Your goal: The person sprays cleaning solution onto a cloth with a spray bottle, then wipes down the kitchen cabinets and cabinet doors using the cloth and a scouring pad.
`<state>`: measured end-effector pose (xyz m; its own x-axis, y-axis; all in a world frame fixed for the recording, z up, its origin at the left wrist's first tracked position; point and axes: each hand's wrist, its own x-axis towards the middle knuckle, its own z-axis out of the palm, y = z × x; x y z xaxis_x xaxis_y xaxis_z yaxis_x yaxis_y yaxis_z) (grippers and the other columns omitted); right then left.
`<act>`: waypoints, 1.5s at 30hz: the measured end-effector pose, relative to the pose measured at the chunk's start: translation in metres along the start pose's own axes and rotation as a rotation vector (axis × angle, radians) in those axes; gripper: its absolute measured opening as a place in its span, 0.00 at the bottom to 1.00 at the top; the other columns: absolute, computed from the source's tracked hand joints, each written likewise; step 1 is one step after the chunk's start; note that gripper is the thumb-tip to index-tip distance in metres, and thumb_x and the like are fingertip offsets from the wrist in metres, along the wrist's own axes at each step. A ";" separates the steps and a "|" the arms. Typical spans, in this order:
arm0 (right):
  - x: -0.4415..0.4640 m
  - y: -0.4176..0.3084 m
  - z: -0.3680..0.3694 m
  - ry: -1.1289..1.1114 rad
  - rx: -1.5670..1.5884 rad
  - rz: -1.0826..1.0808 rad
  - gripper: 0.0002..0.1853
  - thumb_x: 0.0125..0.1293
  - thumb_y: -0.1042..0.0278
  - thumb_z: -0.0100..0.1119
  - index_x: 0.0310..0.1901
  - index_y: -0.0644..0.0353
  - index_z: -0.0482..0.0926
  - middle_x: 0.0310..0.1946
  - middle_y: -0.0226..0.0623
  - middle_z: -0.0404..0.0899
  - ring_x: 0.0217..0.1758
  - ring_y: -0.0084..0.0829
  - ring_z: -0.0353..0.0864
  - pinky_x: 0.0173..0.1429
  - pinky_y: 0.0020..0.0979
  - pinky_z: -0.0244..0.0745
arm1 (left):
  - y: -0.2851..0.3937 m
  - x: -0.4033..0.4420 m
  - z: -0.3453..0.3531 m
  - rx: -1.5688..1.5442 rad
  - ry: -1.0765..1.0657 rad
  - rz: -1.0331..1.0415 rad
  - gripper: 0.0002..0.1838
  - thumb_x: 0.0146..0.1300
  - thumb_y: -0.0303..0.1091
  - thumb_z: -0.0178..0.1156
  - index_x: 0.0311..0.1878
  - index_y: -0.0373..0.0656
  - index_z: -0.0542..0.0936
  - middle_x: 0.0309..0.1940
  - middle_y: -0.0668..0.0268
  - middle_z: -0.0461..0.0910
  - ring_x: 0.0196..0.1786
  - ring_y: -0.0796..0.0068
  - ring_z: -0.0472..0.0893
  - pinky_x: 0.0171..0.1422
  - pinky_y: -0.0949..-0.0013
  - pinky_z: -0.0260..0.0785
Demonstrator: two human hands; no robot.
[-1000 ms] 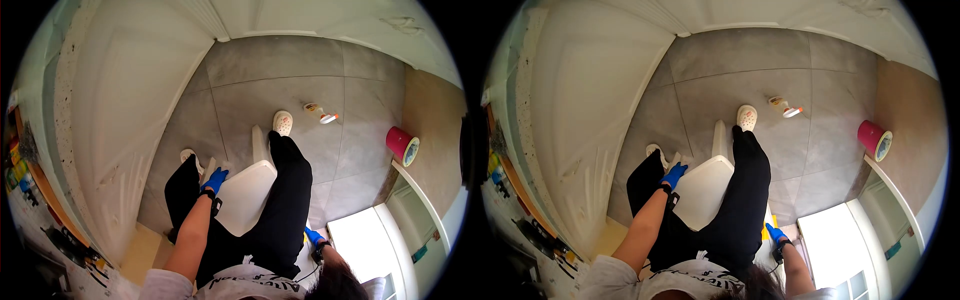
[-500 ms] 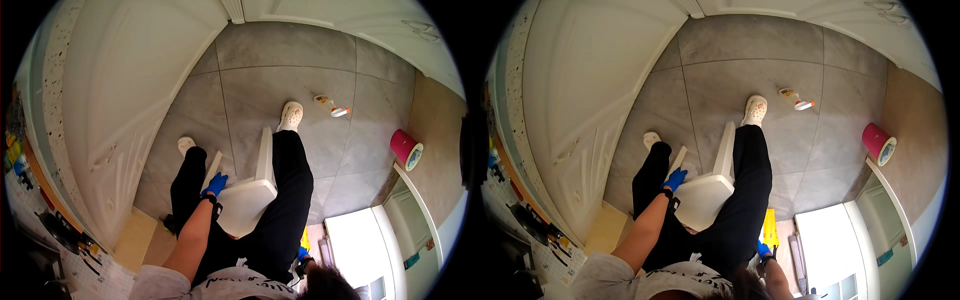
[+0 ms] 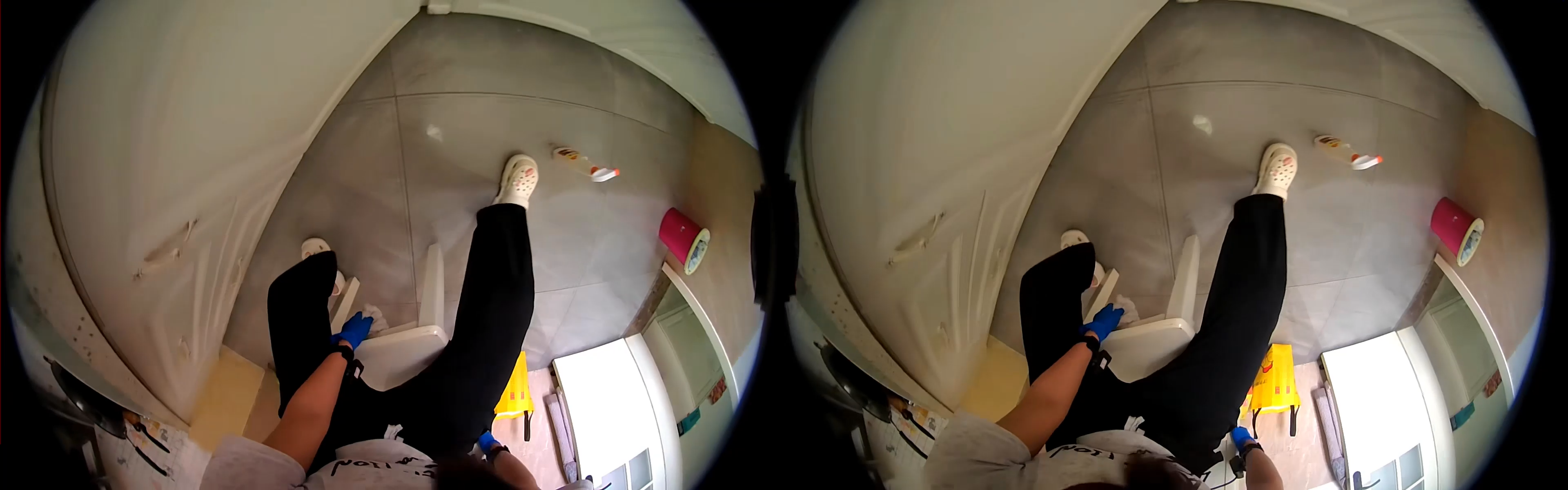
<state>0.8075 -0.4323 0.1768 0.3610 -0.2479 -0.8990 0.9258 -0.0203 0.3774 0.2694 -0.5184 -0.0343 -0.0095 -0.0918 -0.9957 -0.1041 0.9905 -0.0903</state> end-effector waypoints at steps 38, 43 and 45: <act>-0.071 -0.268 -0.322 1.241 -0.215 -1.114 0.20 0.52 0.55 0.51 0.43 0.60 0.71 0.40 0.50 0.73 0.46 0.46 0.72 0.49 0.37 0.67 | 0.135 -0.259 -0.120 -1.143 0.389 1.548 0.20 0.50 0.38 0.58 0.44 0.38 0.70 0.34 0.61 0.74 0.34 0.68 0.77 0.35 0.68 0.72; -0.175 -0.341 -0.292 1.116 0.045 -1.750 0.17 0.56 0.67 0.52 0.47 0.61 0.67 0.42 0.39 0.72 0.44 0.31 0.73 0.49 0.29 0.68 | 0.131 -0.297 -0.104 -1.089 0.176 1.534 0.21 0.49 0.29 0.55 0.49 0.39 0.68 0.40 0.61 0.73 0.41 0.66 0.76 0.44 0.65 0.72; -0.180 -0.352 -0.290 1.095 0.088 -1.783 0.18 0.56 0.69 0.52 0.49 0.61 0.66 0.44 0.39 0.71 0.45 0.32 0.73 0.49 0.29 0.68 | 0.133 -0.288 -0.112 -1.085 0.120 1.647 0.20 0.47 0.26 0.54 0.47 0.38 0.69 0.39 0.61 0.73 0.40 0.66 0.76 0.43 0.66 0.72</act>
<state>0.4495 -0.0995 0.1410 -0.7749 0.6283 0.0691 0.2654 0.4225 -0.8666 0.1470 -0.3714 0.2426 -0.7650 0.6393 -0.0783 -0.3839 -0.3549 0.8525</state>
